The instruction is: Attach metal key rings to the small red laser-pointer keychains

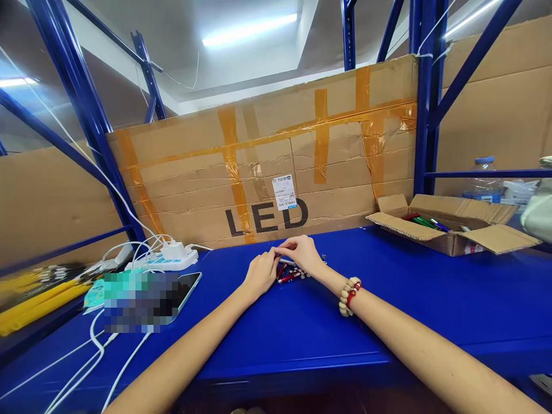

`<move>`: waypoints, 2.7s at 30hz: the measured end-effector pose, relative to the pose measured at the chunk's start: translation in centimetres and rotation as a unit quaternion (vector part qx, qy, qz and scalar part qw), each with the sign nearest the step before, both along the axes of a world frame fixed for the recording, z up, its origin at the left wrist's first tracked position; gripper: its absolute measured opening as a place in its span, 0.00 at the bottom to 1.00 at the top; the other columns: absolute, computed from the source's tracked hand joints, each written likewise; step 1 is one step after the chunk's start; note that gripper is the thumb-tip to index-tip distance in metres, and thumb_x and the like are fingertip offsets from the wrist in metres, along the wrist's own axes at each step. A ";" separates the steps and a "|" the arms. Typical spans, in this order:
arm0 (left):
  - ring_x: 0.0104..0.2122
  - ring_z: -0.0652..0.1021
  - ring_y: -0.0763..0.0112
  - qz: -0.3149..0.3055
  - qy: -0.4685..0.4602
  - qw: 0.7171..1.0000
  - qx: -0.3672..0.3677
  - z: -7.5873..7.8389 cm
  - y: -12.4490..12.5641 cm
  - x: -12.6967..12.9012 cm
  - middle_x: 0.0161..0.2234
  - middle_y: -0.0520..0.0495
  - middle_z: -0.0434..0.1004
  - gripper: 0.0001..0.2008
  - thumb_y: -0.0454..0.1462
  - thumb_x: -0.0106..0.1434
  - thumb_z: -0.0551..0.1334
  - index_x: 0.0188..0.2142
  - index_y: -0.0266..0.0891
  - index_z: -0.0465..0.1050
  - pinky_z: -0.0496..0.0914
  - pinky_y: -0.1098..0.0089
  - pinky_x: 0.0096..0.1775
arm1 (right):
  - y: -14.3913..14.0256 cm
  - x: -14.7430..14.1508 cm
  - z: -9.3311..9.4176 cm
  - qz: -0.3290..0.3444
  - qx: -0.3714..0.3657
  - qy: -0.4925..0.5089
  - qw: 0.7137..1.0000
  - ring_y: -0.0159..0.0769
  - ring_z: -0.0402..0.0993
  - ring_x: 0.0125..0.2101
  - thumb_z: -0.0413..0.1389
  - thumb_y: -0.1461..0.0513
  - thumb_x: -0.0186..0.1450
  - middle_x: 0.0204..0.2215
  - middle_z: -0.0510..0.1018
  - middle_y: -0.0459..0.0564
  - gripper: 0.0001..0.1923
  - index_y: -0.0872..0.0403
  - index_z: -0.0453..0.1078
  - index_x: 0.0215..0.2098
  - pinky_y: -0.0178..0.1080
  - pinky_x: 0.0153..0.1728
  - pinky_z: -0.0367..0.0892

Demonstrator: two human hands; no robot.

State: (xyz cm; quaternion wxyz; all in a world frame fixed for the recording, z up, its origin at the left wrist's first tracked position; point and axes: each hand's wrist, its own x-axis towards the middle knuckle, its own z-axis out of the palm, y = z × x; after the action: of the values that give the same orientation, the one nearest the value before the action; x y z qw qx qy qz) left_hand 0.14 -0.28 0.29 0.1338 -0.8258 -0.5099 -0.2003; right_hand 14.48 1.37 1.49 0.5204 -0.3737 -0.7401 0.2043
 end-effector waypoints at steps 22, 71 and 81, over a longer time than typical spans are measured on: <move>0.41 0.73 0.68 -0.069 -0.133 0.988 -0.018 -0.4 0.5 -0.5 0.41 0.46 0.72 0.09 0.36 0.66 0.45 0.44 0.41 0.58 0.67 0.68 0.41 | 1.3 1.3 0.9 0.006 -0.126 0.070 0.990 0.33 0.70 0.24 0.61 0.52 0.48 0.22 0.76 0.50 0.16 0.57 0.75 0.27 0.33 0.23 0.63; 0.35 0.72 0.68 -0.153 -0.039 0.987 0.033 -0.8 0.4 -0.8 0.34 0.46 0.72 0.09 0.36 0.66 0.45 0.40 0.38 0.61 0.66 0.69 0.38 | 0.2 2.8 0.6 0.092 -0.233 -0.075 0.965 0.24 0.57 0.16 0.61 0.47 0.45 0.14 0.66 0.42 0.21 0.57 0.70 0.21 0.30 0.16 0.54; 0.39 0.72 0.67 -0.165 -0.041 0.984 0.058 -0.4 0.0 -0.6 0.39 0.44 0.73 0.12 0.32 0.64 0.47 0.44 0.36 0.63 0.66 0.66 0.42 | -0.4 2.6 0.7 0.158 -0.338 -0.024 0.927 0.22 0.50 0.15 0.62 0.47 0.45 0.14 0.59 0.39 0.23 0.56 0.60 0.17 0.30 0.15 0.47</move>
State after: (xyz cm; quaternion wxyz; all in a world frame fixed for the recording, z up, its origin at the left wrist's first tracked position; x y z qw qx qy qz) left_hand -0.49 -0.25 -0.11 0.1256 -0.8807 -0.3590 -0.2824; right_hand 17.11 1.00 2.17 0.3059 -0.4104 -0.6891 0.5129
